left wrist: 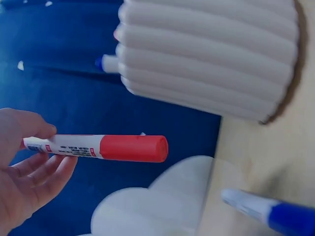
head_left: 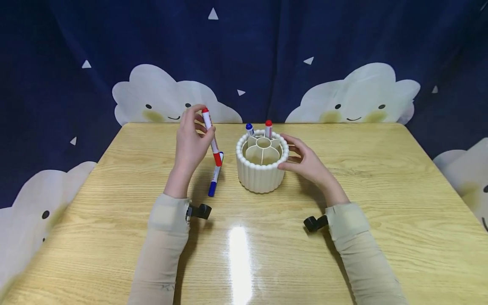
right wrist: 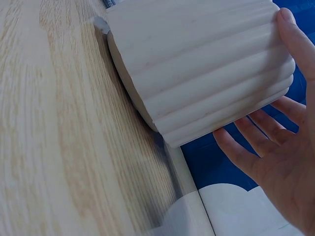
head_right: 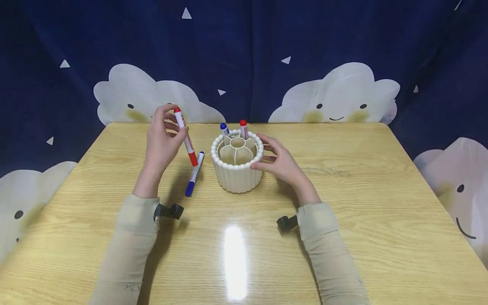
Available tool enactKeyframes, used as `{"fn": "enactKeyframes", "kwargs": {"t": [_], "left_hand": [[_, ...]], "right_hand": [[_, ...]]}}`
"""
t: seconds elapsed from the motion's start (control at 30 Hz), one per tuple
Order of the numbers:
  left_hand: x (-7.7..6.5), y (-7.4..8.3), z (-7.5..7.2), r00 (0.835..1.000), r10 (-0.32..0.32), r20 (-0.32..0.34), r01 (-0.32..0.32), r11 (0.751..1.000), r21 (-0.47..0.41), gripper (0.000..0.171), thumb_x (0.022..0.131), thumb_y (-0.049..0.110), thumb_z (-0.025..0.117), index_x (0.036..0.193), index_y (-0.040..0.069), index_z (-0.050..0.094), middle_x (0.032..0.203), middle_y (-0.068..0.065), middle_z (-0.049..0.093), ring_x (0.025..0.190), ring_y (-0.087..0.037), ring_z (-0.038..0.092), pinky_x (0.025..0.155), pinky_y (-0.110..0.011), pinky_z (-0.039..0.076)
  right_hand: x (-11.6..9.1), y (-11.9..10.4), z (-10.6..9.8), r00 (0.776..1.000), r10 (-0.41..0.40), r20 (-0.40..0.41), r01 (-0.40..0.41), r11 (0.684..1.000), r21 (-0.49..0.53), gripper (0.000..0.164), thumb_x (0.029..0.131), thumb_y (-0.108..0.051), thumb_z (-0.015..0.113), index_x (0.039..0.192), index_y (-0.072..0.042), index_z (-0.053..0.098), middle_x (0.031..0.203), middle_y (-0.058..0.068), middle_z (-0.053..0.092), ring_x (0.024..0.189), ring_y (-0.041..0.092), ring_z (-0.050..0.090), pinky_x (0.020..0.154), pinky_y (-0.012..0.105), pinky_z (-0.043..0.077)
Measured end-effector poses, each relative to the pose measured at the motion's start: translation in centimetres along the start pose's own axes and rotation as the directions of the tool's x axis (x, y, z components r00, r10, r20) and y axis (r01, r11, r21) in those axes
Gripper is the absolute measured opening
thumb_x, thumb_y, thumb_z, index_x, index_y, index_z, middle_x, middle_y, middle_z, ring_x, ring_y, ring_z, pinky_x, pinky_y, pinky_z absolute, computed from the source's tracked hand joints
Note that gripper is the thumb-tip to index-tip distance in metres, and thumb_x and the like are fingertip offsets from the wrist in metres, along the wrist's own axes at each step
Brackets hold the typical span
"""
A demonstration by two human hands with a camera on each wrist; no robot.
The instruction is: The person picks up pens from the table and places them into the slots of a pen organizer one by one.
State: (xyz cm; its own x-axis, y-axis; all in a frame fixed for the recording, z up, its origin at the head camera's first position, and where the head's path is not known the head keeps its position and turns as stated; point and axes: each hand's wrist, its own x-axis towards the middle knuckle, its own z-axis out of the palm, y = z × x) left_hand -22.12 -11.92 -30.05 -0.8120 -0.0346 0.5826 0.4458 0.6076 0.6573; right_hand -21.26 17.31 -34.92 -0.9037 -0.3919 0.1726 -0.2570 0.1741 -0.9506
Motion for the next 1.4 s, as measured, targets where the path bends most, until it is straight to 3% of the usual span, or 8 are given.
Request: {"fn": "enactKeyframes", "kwargs": {"t": [0.3,0.47,0.7,1.03,1.4], "left_hand": [[1.3,3.0,-0.1,0.993,0.099,-0.067,-0.102,0.993,-0.053,0.045,0.081,0.006,0.063,0.123,0.009,0.044,0.098,-0.013,0.052,0.075,-0.018,0.057,0.067,-0.029,0.053],[1.7,4.2,0.2,0.979,0.173,-0.111,-0.183,0.979,-0.087,0.045,0.081,0.006,0.064,0.122,0.007,0.045,0.099,-0.013,0.052,0.076,-0.019,0.057,0.067,-0.032,0.054],[1.7,5.2,1.3,0.962,0.231,-0.148,-0.253,0.956,-0.150,0.045,0.081,0.008,0.065,0.122,0.005,0.045,0.099,-0.012,0.052,0.078,-0.017,0.057,0.065,-0.028,0.053],[1.3,5.2,3.2,0.958,0.250,-0.143,-0.274,0.943,-0.189,0.044,0.081,0.007,0.066,0.120,0.005,0.046,0.096,-0.013,0.051,0.077,-0.018,0.058,0.063,-0.026,0.053],[0.6,5.1,4.5,0.969,0.208,-0.136,-0.233,0.951,-0.204,0.043,0.081,0.008,0.066,0.119,0.006,0.046,0.096,-0.013,0.050,0.077,-0.018,0.057,0.064,-0.028,0.054]], "right_hand": [[-0.2,-0.3,0.1,1.000,-0.002,0.002,0.002,1.000,-0.003,0.078,0.074,-0.003,0.072,0.140,-0.004,0.030,0.136,0.015,0.037,0.122,0.031,0.039,0.101,0.048,0.035],[0.2,0.9,-0.2,1.000,-0.008,0.009,0.008,1.000,0.014,0.080,0.073,-0.003,0.073,0.140,-0.006,0.031,0.136,0.014,0.037,0.123,0.032,0.038,0.101,0.050,0.035],[0.6,2.2,-0.5,1.000,-0.018,0.003,0.018,1.000,0.008,0.081,0.073,-0.006,0.074,0.141,-0.013,0.031,0.137,0.009,0.037,0.124,0.029,0.038,0.101,0.047,0.035],[0.0,0.3,0.0,1.000,-0.001,0.006,0.001,1.000,0.003,0.080,0.074,-0.004,0.073,0.141,-0.004,0.029,0.137,0.016,0.036,0.124,0.033,0.037,0.102,0.050,0.033],[-0.1,-0.2,0.1,1.000,-0.002,0.005,0.002,1.000,-0.011,0.079,0.075,-0.006,0.072,0.141,-0.004,0.029,0.137,0.015,0.036,0.123,0.033,0.037,0.101,0.050,0.035]]}}
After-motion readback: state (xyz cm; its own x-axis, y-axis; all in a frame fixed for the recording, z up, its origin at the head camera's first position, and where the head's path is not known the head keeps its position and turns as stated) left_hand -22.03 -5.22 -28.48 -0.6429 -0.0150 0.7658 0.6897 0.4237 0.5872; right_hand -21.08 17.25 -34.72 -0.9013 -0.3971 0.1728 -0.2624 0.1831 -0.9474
